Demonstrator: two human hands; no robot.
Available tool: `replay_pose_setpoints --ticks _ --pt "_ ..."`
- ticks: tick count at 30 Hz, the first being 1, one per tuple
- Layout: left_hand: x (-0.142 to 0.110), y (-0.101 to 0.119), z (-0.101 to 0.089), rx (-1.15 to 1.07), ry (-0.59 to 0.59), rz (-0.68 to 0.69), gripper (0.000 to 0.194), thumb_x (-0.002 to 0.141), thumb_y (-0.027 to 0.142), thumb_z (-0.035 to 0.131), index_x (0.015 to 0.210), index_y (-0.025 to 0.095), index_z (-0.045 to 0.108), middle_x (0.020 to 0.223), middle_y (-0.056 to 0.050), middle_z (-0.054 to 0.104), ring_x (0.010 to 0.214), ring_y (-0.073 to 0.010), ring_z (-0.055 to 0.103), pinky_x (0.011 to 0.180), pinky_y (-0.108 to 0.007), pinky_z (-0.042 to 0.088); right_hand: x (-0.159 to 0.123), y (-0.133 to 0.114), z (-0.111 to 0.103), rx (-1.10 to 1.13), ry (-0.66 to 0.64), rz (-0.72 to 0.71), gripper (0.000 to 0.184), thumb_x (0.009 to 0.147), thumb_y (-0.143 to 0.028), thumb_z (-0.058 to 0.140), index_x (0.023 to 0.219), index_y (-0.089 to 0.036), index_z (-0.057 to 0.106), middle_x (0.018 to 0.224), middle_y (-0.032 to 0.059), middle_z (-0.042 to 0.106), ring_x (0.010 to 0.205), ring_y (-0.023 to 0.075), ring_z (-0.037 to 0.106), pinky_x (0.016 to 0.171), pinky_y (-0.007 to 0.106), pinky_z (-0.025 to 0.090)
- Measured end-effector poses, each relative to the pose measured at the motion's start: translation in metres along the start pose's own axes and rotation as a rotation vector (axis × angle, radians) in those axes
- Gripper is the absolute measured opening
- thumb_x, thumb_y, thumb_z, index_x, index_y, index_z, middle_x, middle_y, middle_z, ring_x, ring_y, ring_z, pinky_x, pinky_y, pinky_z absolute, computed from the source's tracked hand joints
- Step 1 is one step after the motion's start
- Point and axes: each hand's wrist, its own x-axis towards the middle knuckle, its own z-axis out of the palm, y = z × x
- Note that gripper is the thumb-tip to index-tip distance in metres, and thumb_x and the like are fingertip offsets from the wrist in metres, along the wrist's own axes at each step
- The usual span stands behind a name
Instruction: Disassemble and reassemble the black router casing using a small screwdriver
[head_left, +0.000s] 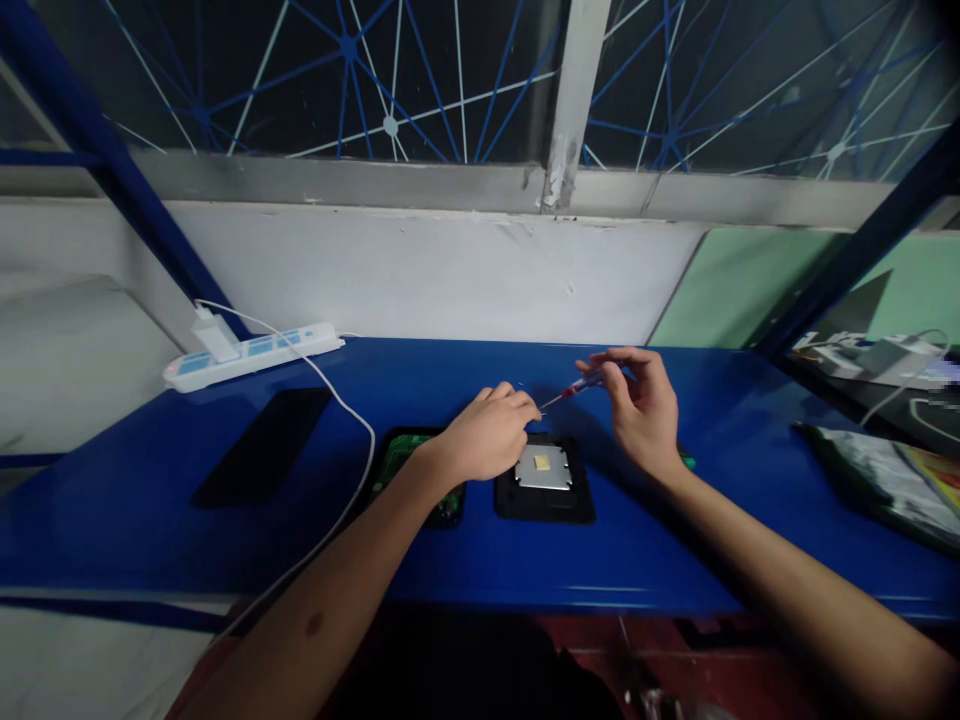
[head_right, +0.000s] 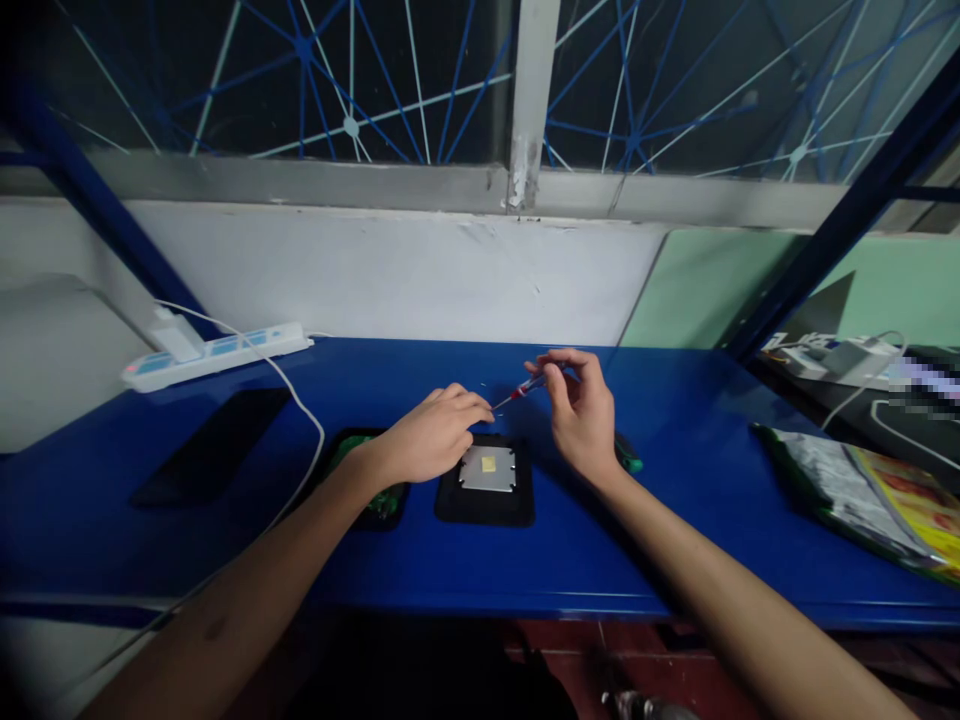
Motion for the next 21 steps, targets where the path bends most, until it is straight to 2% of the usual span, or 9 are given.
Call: replay_pose_setpoints --ticks 6,13,16,18,21 --pt "0.001 -0.006 0.003 0.006 -0.015 -0.032 0.044 0.091 0.017 0.036 0.127 0.017 0.061 0.131 -0.008 0.062 0.114 -0.0279 0.050 0.098 -0.042 0.040 0.003 -0.003 -0.002 0.006 0.037 -0.008 0.014 0.095 -0.032 0.059 0.106 -0.024 0.055 0.100 0.0034 0.067 0.089 0.0194 0.076 0.086 0.039 0.062" --pt "-0.002 -0.010 0.000 0.016 0.020 -0.058 0.043 0.090 0.018 0.036 0.125 0.017 0.061 0.132 -0.010 0.060 0.119 -0.0292 0.048 0.100 -0.043 0.039 0.002 -0.004 -0.003 -0.030 0.059 0.002 0.022 0.092 -0.034 0.063 0.111 -0.025 0.057 0.093 0.0018 0.067 0.073 0.0159 0.073 0.071 0.035 0.062" --pt "-0.007 -0.010 -0.003 0.020 0.051 -0.035 0.041 0.091 0.016 0.035 0.123 0.017 0.061 0.129 -0.008 0.062 0.117 -0.0270 0.051 0.102 -0.042 0.038 0.000 -0.013 0.003 -0.022 0.028 0.015 0.021 0.091 -0.034 0.063 0.110 -0.025 0.057 0.089 0.0001 0.066 0.067 0.0142 0.070 0.063 0.033 0.061" --pt "-0.013 -0.009 -0.004 0.022 0.079 -0.008 0.038 0.092 0.017 0.036 0.120 0.017 0.061 0.125 -0.008 0.064 0.116 -0.0258 0.053 0.105 -0.042 0.037 -0.003 -0.022 0.011 -0.016 -0.019 0.001 0.021 0.091 -0.033 0.064 0.110 -0.026 0.057 0.089 0.0001 0.067 0.069 0.0144 0.070 0.063 0.032 0.061" --pt "-0.027 -0.006 -0.003 -0.003 0.116 0.015 0.032 0.097 0.026 0.039 0.121 0.018 0.060 0.123 -0.007 0.065 0.116 -0.0251 0.055 0.107 -0.042 0.036 -0.007 -0.035 0.025 -0.007 -0.097 -0.034 0.020 0.092 -0.032 0.063 0.111 -0.027 0.059 0.089 0.0004 0.067 0.071 0.0140 0.070 0.063 0.031 0.060"
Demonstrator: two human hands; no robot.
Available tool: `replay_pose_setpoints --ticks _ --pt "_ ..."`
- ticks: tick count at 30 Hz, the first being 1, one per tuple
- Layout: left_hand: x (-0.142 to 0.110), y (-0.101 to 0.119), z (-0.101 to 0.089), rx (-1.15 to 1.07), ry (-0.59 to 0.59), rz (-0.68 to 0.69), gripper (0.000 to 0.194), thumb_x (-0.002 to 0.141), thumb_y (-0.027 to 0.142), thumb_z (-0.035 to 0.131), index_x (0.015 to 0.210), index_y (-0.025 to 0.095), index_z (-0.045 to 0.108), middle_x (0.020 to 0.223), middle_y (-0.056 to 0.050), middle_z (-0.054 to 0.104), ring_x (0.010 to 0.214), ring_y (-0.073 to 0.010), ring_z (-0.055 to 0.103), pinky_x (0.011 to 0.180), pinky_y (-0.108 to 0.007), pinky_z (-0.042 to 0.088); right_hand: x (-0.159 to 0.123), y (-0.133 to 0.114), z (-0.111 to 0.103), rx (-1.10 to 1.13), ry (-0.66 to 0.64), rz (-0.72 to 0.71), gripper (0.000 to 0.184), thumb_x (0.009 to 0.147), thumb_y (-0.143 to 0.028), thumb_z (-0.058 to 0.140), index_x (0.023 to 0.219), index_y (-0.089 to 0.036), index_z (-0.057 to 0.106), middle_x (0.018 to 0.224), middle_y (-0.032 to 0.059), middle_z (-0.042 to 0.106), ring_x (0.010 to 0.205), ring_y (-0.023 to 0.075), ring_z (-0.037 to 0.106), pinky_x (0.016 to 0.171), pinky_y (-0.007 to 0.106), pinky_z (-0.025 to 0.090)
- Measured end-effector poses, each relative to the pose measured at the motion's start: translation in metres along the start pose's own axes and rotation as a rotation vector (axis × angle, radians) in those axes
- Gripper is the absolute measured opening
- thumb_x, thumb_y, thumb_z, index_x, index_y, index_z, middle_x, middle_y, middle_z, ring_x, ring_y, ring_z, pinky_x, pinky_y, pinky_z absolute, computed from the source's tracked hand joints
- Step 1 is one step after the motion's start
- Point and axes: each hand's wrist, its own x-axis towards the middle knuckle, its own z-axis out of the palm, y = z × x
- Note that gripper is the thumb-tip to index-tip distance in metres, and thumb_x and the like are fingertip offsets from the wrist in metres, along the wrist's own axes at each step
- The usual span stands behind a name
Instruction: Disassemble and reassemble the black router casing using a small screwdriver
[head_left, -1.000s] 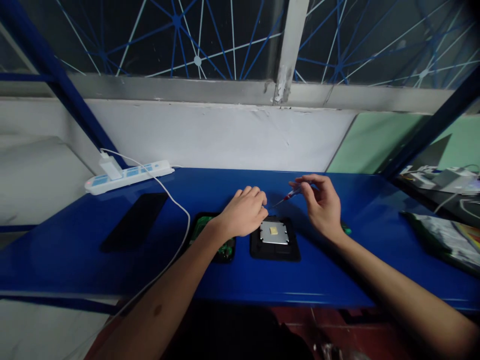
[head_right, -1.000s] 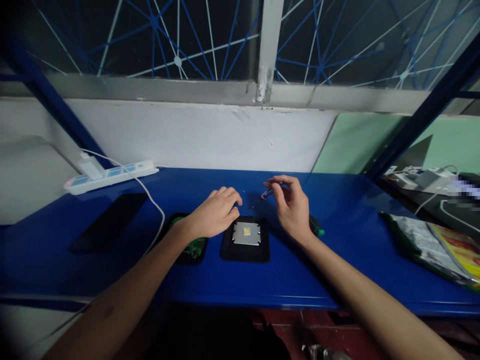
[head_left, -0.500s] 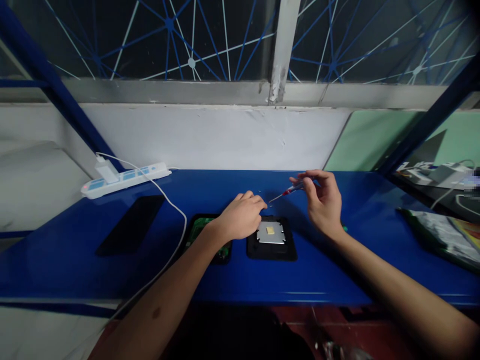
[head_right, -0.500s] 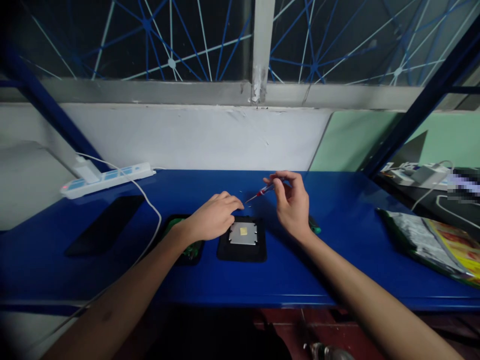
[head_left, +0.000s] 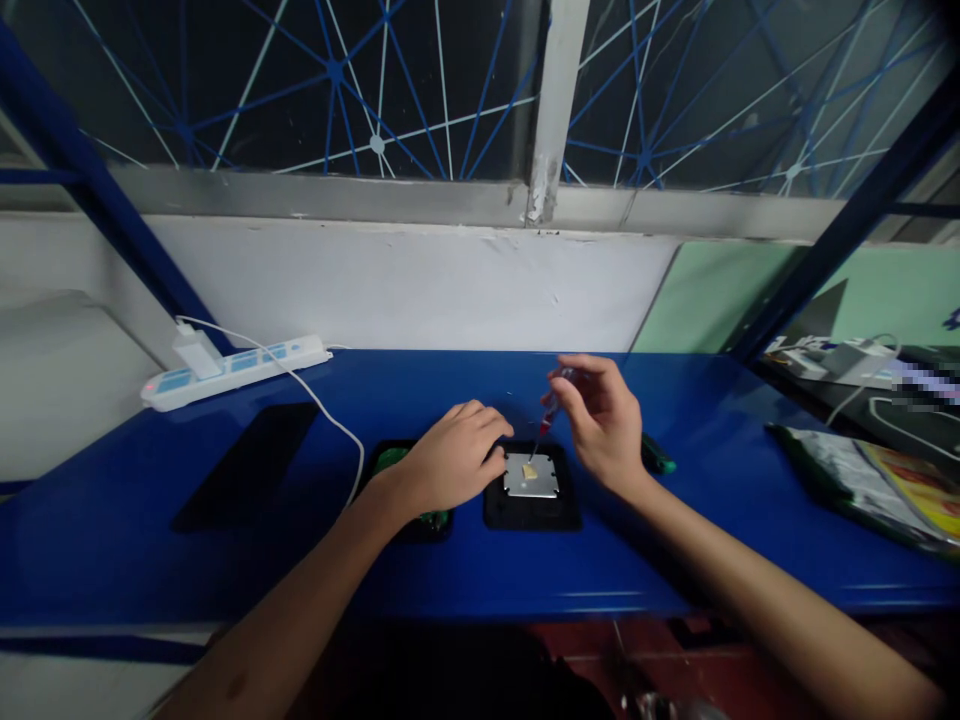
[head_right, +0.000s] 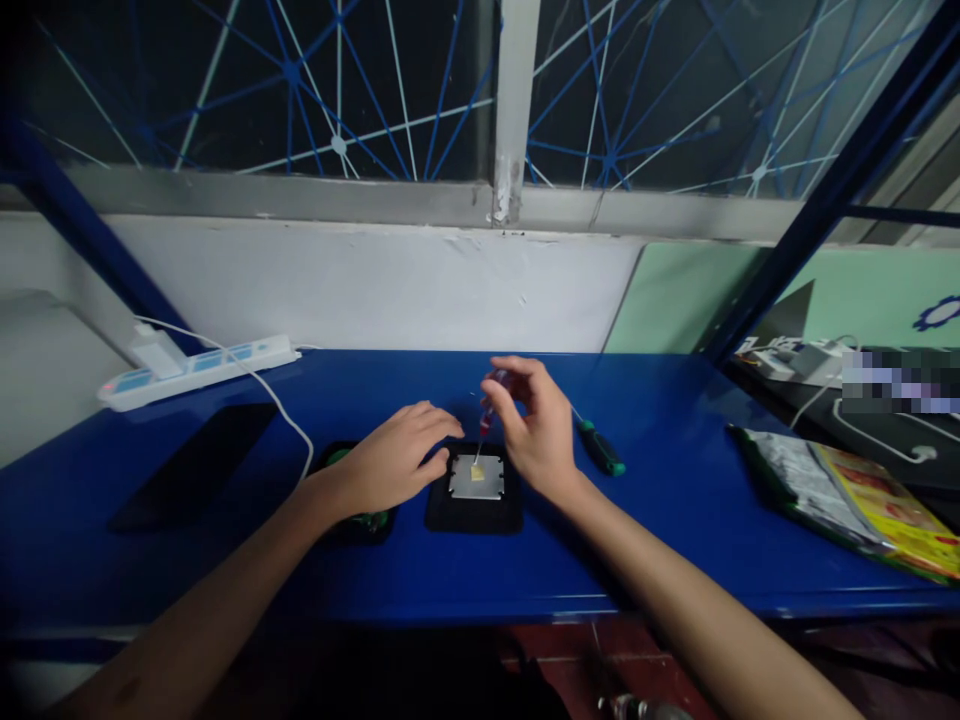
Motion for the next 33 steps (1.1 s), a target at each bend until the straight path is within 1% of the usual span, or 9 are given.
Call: replay_pose_setpoints --ticks 2,4,6,7,8,10,15,21,33 --pt "-0.010 0.002 0.001 -0.031 -0.008 0.000 0.036 0.098 0.041 0.047 0.123 0.018 0.059 0.123 -0.008 0.065 0.117 -0.0259 0.055 0.106 -0.040 0.038 -0.002 -0.005 0.010 -0.025 -0.021 -0.034 0.020 0.092 -0.031 0.064 0.111 -0.027 0.060 0.091 0.0008 0.066 0.071 0.0137 0.069 0.067 0.032 0.060" --pt "-0.019 0.004 0.004 -0.051 -0.031 -0.008 0.057 0.090 0.061 0.057 0.128 0.018 0.057 0.128 -0.010 0.063 0.120 -0.0288 0.054 0.107 -0.042 0.038 -0.004 -0.006 0.017 -0.056 -0.048 -0.071 0.019 0.092 -0.031 0.063 0.111 -0.026 0.061 0.092 0.0012 0.066 0.071 0.0134 0.068 0.069 0.033 0.060" --pt "-0.025 0.005 0.008 -0.039 -0.030 -0.014 0.079 0.080 0.074 0.061 0.134 0.017 0.053 0.134 -0.013 0.059 0.125 -0.0330 0.052 0.112 -0.046 0.033 -0.005 -0.004 0.021 -0.075 -0.075 -0.089 0.019 0.093 -0.031 0.063 0.111 -0.026 0.061 0.092 0.0011 0.066 0.070 0.0132 0.068 0.068 0.033 0.060" --pt "-0.026 0.006 0.010 -0.035 -0.033 -0.013 0.089 0.076 0.080 0.061 0.137 0.016 0.051 0.136 -0.014 0.058 0.126 -0.0346 0.051 0.112 -0.047 0.033 -0.006 -0.003 0.022 -0.080 -0.083 -0.088 0.019 0.093 -0.031 0.062 0.111 -0.026 0.061 0.092 0.0010 0.065 0.070 0.0131 0.068 0.068 0.032 0.060" --pt "-0.027 0.007 0.012 -0.032 -0.042 -0.016 0.094 0.075 0.081 0.060 0.140 0.015 0.047 0.138 -0.015 0.056 0.128 -0.0350 0.049 0.112 -0.046 0.034 -0.007 -0.002 0.023 -0.083 -0.081 -0.081 0.019 0.093 -0.032 0.062 0.111 -0.026 0.061 0.092 0.0010 0.066 0.070 0.0131 0.068 0.068 0.032 0.060" --pt "-0.026 0.008 0.015 -0.030 -0.036 -0.013 0.097 0.074 0.084 0.059 0.140 0.014 0.047 0.138 -0.016 0.055 0.127 -0.0358 0.049 0.111 -0.046 0.034 -0.008 0.000 0.023 -0.089 -0.073 -0.061 0.020 0.093 -0.032 0.063 0.111 -0.026 0.062 0.093 0.0011 0.066 0.070 0.0131 0.068 0.068 0.032 0.060" --pt "-0.024 0.010 0.018 -0.067 -0.033 -0.021 0.090 0.074 0.079 0.064 0.135 0.015 0.051 0.127 -0.013 0.059 0.118 -0.0333 0.053 0.107 -0.045 0.039 -0.011 0.001 0.023 -0.103 -0.087 -0.063 0.020 0.092 -0.031 0.063 0.112 -0.027 0.061 0.093 0.0009 0.066 0.070 0.0133 0.068 0.068 0.032 0.060" --pt "-0.024 0.010 0.018 -0.110 -0.035 -0.031 0.087 0.072 0.080 0.065 0.128 0.014 0.054 0.120 -0.012 0.058 0.113 -0.0329 0.053 0.102 -0.045 0.042 -0.012 0.001 0.024 -0.083 -0.056 -0.073 0.020 0.092 -0.028 0.065 0.111 -0.028 0.061 0.093 0.0008 0.064 0.070 0.0138 0.069 0.060 0.030 0.060" --pt "-0.021 0.010 0.021 -0.128 -0.029 -0.033 0.083 0.070 0.081 0.066 0.121 0.015 0.056 0.118 -0.012 0.058 0.111 -0.0331 0.053 0.100 -0.046 0.043 -0.015 0.003 0.025 -0.057 -0.046 -0.105 0.020 0.093 -0.027 0.063 0.113 -0.027 0.060 0.092 0.0010 0.063 0.070 0.0134 0.068 0.061 0.030 0.061"
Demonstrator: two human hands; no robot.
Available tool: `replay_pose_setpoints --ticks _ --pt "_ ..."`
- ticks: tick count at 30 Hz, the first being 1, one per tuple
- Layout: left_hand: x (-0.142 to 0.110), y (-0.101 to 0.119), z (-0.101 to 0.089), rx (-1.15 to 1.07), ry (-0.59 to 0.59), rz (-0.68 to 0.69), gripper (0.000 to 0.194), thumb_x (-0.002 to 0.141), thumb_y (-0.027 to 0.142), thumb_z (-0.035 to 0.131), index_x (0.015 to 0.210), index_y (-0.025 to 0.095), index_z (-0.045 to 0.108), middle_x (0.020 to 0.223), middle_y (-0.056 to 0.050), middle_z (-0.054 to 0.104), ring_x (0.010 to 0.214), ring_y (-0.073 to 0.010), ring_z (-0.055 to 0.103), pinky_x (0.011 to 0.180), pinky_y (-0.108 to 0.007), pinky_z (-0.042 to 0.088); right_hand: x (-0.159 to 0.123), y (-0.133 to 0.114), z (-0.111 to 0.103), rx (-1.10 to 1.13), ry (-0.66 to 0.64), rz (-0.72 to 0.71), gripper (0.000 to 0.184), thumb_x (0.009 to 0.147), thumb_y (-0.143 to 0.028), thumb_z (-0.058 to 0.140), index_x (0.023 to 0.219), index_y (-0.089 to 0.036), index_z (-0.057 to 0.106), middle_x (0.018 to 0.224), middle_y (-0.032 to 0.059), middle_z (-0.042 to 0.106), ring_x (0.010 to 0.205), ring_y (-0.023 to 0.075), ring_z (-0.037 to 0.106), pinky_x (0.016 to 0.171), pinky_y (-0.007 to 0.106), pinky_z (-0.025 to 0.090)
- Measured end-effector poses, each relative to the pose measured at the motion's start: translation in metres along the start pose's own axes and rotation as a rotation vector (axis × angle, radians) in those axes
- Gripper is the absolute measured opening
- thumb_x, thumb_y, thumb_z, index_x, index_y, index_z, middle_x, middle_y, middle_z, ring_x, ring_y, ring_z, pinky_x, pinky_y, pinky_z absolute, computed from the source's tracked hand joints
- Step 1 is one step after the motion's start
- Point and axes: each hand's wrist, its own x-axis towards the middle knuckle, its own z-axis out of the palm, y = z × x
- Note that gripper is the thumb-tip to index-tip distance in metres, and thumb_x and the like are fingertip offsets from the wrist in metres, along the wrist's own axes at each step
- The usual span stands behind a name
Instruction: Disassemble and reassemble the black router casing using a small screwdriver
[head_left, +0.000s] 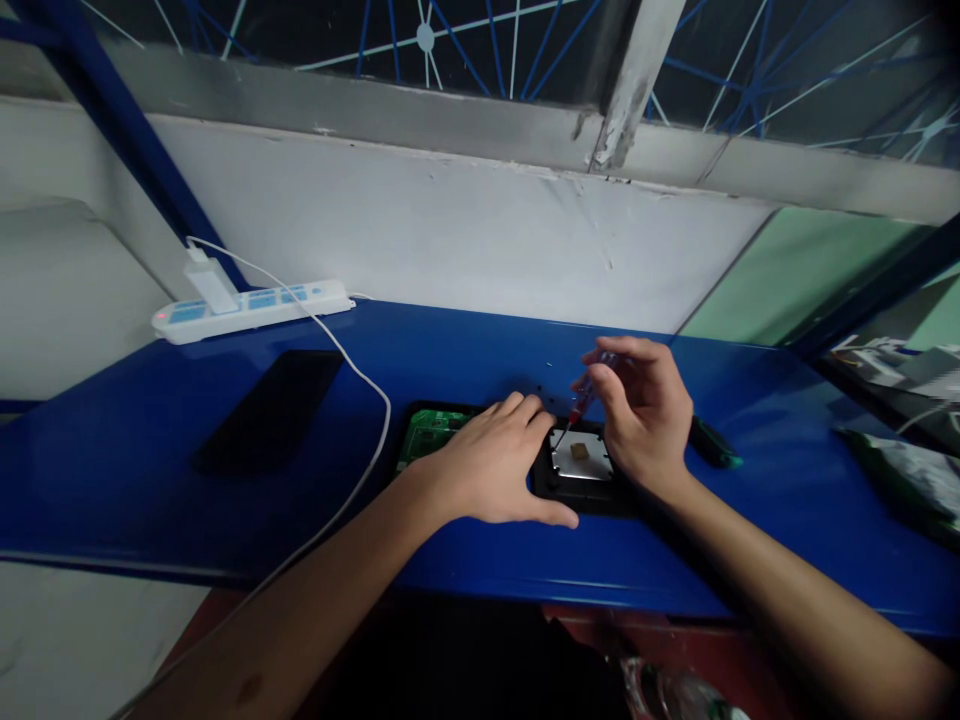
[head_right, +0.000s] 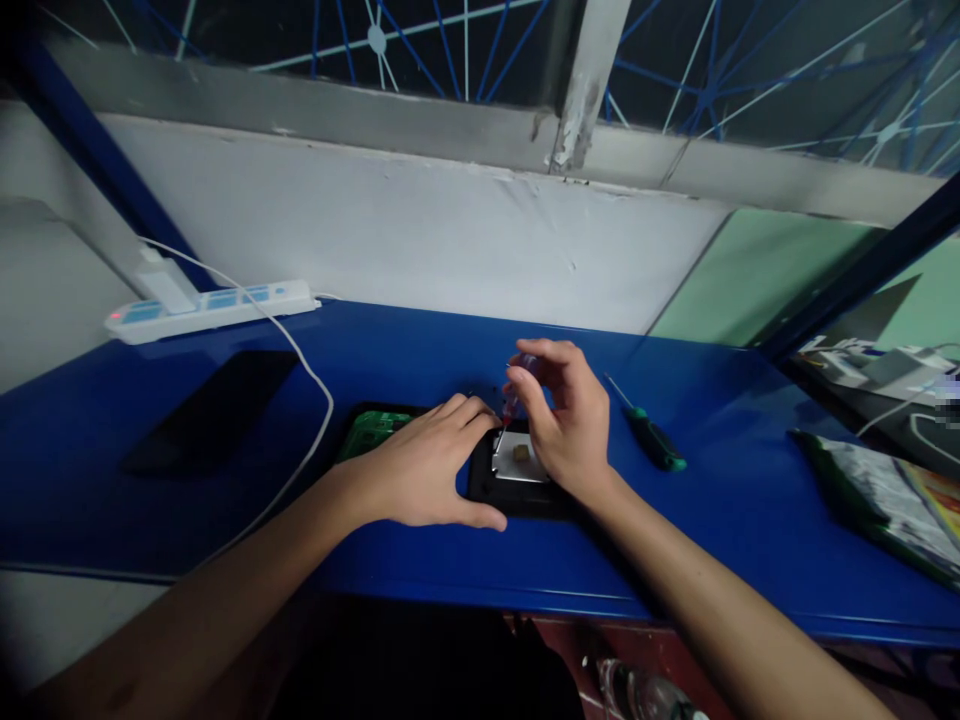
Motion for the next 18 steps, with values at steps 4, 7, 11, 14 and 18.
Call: replay_pose_setpoints --ticks 4,7,11,14,18 --pt "-0.0004 -0.0006 0.0006 -0.005 0.027 0.009 0.084 0.070 0.080 0.067 0.121 0.015 0.056 0.117 -0.012 0.058 0.111 -0.0334 0.053 0.100 -0.047 0.043 -0.0007 0.0006 0.0000 0.056 -0.011 -0.022 0.021 0.093 -0.024 0.064 0.114 -0.026 0.061 0.095 0.0019 0.065 0.070 0.0137 0.069 0.058 0.030 0.060" --pt "-0.0003 -0.0007 0.0008 -0.023 0.032 0.012 0.085 0.070 0.079 0.067 0.124 0.014 0.055 0.117 -0.012 0.058 0.111 -0.0337 0.053 0.100 -0.048 0.044 -0.0011 -0.0019 0.0003 0.094 -0.062 -0.008 0.021 0.095 -0.024 0.059 0.116 -0.026 0.060 0.101 0.0033 0.068 0.074 0.0141 0.070 0.058 0.030 0.061" --pt "0.0005 -0.0004 0.0019 -0.056 0.031 0.008 0.089 0.068 0.079 0.068 0.128 0.015 0.053 0.121 -0.013 0.058 0.114 -0.0349 0.051 0.102 -0.049 0.042 -0.0026 -0.0056 0.0007 0.175 -0.118 0.022 0.025 0.098 -0.023 0.054 0.123 -0.028 0.058 0.107 0.0041 0.069 0.076 0.0143 0.071 0.055 0.029 0.060" --pt "0.0012 0.0003 0.0031 -0.083 0.035 0.016 0.092 0.066 0.077 0.071 0.131 0.015 0.050 0.126 -0.014 0.057 0.119 -0.0359 0.049 0.104 -0.050 0.041 -0.0031 -0.0061 0.0008 0.192 -0.127 0.021 0.023 0.098 -0.023 0.054 0.120 -0.028 0.058 0.104 0.0040 0.068 0.078 0.0151 0.071 0.052 0.028 0.059" --pt "0.0023 0.0011 0.0038 -0.094 0.018 0.014 0.090 0.066 0.077 0.073 0.127 0.013 0.053 0.123 -0.015 0.056 0.118 -0.0362 0.049 0.105 -0.050 0.042 0.0003 -0.0046 0.0000 0.184 -0.099 -0.031 0.017 0.090 -0.020 0.067 0.105 -0.025 0.062 0.100 0.0024 0.062 0.076 0.0139 0.069 0.049 0.025 0.058"
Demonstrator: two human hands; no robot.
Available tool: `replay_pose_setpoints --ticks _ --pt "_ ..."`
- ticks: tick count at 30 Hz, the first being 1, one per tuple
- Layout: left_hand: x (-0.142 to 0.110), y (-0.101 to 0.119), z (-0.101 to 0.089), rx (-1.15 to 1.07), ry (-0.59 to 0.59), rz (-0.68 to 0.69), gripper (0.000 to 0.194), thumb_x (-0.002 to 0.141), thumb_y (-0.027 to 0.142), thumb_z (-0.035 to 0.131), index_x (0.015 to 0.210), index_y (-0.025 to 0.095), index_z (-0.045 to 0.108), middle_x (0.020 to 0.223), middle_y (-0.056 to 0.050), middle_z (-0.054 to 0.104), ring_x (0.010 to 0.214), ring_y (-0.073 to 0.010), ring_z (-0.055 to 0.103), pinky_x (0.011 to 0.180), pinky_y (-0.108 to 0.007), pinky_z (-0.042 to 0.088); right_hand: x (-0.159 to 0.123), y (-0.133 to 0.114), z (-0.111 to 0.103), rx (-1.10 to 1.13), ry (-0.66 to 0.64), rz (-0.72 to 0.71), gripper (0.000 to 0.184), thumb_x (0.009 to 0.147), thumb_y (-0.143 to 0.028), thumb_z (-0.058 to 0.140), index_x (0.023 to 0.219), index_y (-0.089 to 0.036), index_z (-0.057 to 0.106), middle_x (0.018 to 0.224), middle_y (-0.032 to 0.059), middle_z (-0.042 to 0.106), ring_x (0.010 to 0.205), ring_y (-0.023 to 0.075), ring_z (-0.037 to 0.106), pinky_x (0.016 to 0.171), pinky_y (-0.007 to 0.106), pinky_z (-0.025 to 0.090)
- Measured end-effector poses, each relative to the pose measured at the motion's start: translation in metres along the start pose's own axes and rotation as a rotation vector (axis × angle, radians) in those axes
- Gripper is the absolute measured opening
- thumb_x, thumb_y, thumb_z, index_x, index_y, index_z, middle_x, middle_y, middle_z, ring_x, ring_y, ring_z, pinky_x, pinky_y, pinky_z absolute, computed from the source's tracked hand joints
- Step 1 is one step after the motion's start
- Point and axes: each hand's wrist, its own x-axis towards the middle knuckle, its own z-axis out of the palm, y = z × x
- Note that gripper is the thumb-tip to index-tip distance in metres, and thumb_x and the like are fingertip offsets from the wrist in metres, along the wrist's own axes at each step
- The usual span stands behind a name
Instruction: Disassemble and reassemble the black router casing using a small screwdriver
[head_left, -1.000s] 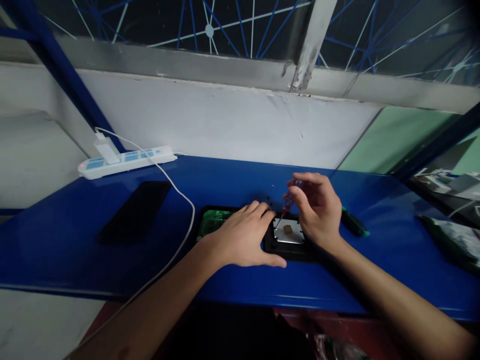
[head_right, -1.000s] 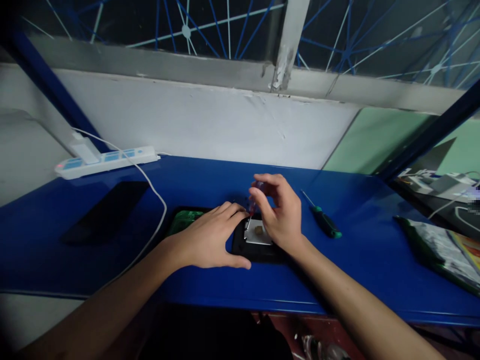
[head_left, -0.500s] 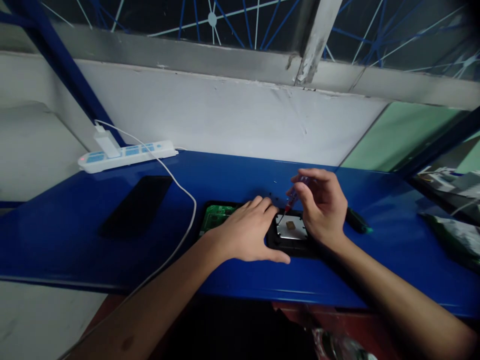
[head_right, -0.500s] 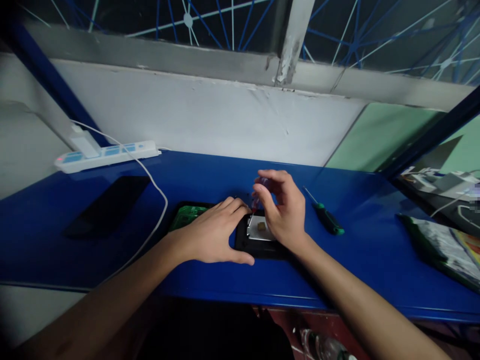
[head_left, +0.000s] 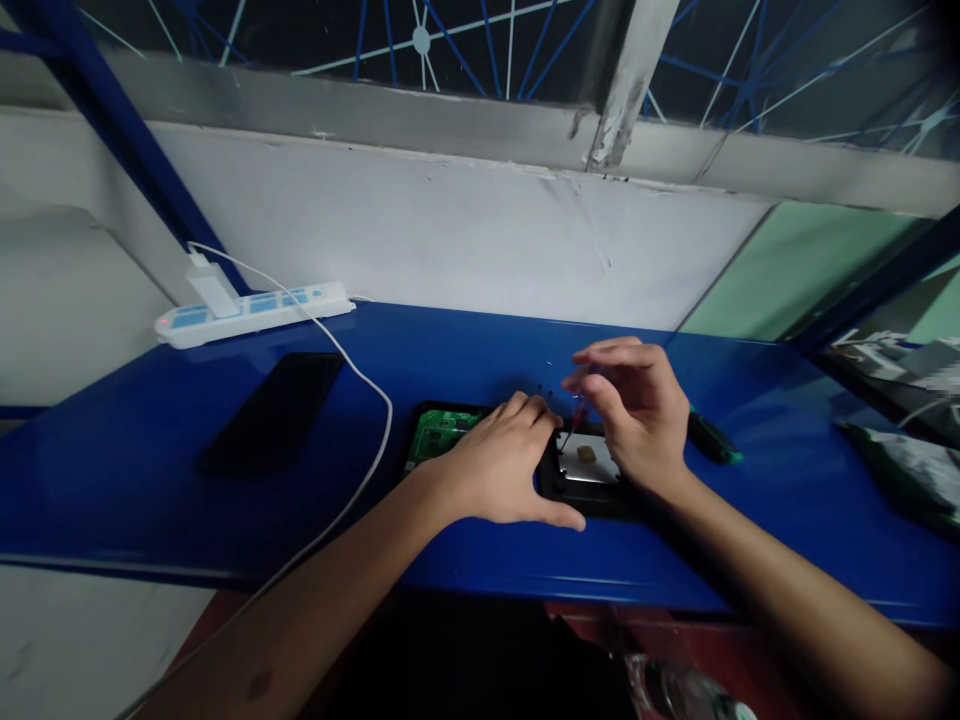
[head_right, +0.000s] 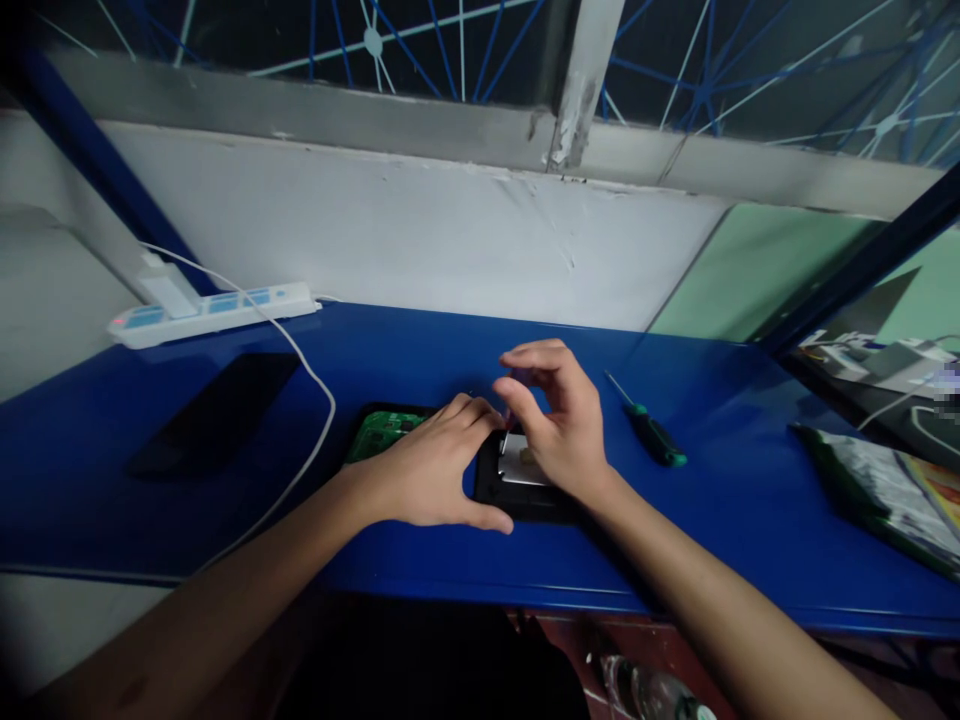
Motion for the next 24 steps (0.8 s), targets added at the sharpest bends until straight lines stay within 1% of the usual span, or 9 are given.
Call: replay_pose_setpoints --ticks 3,6,11,15,17,19,21,23,24 --pt "0.001 -0.001 0.001 -0.003 0.001 -0.003 0.087 0.065 0.078 0.072 0.122 0.015 0.055 0.119 -0.014 0.056 0.116 -0.0360 0.049 0.103 -0.051 0.043 0.003 -0.001 -0.001 -0.017 0.057 0.015 0.016 0.086 -0.019 0.072 0.098 -0.024 0.063 0.088 -0.0010 0.059 0.069 0.0119 0.068 0.049 0.023 0.058" --pt "0.001 -0.002 0.002 -0.008 -0.015 -0.012 0.087 0.064 0.080 0.071 0.120 0.015 0.056 0.117 -0.014 0.056 0.115 -0.0365 0.049 0.099 -0.051 0.046 0.004 -0.005 0.000 -0.043 0.071 0.090 0.014 0.088 -0.021 0.070 0.101 -0.023 0.063 0.081 -0.0021 0.061 0.065 0.0118 0.069 0.052 0.024 0.060" --pt "0.000 -0.005 0.004 -0.002 -0.010 0.001 0.097 0.065 0.079 0.071 0.132 0.013 0.049 0.129 -0.017 0.053 0.121 -0.0381 0.046 0.105 -0.053 0.041 0.001 -0.012 0.000 0.016 -0.046 0.116 0.021 0.096 -0.022 0.059 0.117 -0.025 0.060 0.092 0.0009 0.070 0.074 0.0143 0.073 0.062 0.030 0.062" --pt "0.001 -0.006 0.003 -0.031 0.002 0.008 0.095 0.064 0.075 0.075 0.135 0.018 0.048 0.131 -0.015 0.053 0.120 -0.0376 0.047 0.104 -0.052 0.042 -0.002 -0.011 -0.005 0.041 -0.105 0.129 0.019 0.101 -0.026 0.050 0.116 -0.025 0.062 0.105 0.0046 0.072 0.084 0.0162 0.073 0.069 0.033 0.061" --pt "0.001 -0.006 0.003 -0.053 -0.004 0.006 0.092 0.064 0.073 0.077 0.133 0.020 0.049 0.130 -0.014 0.054 0.120 -0.0379 0.048 0.103 -0.053 0.042 -0.002 -0.010 -0.007 0.080 -0.127 0.096 0.015 0.098 -0.027 0.056 0.111 -0.026 0.063 0.110 0.0050 0.068 0.087 0.0168 0.072 0.072 0.035 0.061" --pt "0.002 -0.005 0.003 -0.062 -0.018 -0.002 0.091 0.063 0.073 0.077 0.132 0.020 0.050 0.130 -0.014 0.054 0.120 -0.0386 0.048 0.103 -0.055 0.042 0.000 -0.010 -0.007 0.115 -0.134 0.053 0.014 0.091 -0.025 0.067 0.105 -0.025 0.065 0.106 0.0032 0.063 0.084 0.0161 0.070 0.067 0.033 0.061" --pt "0.002 -0.005 0.002 -0.054 -0.034 -0.020 0.092 0.063 0.075 0.075 0.132 0.018 0.051 0.128 -0.015 0.055 0.120 -0.0395 0.048 0.103 -0.056 0.042 0.001 -0.010 -0.007 0.131 -0.117 0.039 0.014 0.087 -0.021 0.071 0.099 -0.025 0.066 0.096 0.0004 0.057 0.076 0.0139 0.068 0.059 0.029 0.059" --pt "0.001 -0.005 0.003 -0.044 -0.043 -0.028 0.097 0.063 0.078 0.073 0.135 0.017 0.048 0.130 -0.016 0.053 0.122 -0.0405 0.046 0.104 -0.056 0.041 0.002 -0.012 -0.006 0.118 -0.098 0.075 0.011 0.089 -0.018 0.068 0.098 -0.025 0.067 0.091 -0.0005 0.058 0.071 0.0128 0.067 0.056 0.028 0.057" --pt "0.001 -0.005 0.003 -0.044 -0.041 -0.025 0.101 0.064 0.079 0.072 0.139 0.017 0.045 0.133 -0.017 0.052 0.124 -0.0411 0.044 0.106 -0.057 0.039 0.001 -0.013 -0.006 0.105 -0.094 0.099 0.011 0.092 -0.019 0.064 0.101 -0.025 0.067 0.091 0.0000 0.061 0.072 0.0131 0.068 0.057 0.028 0.057"
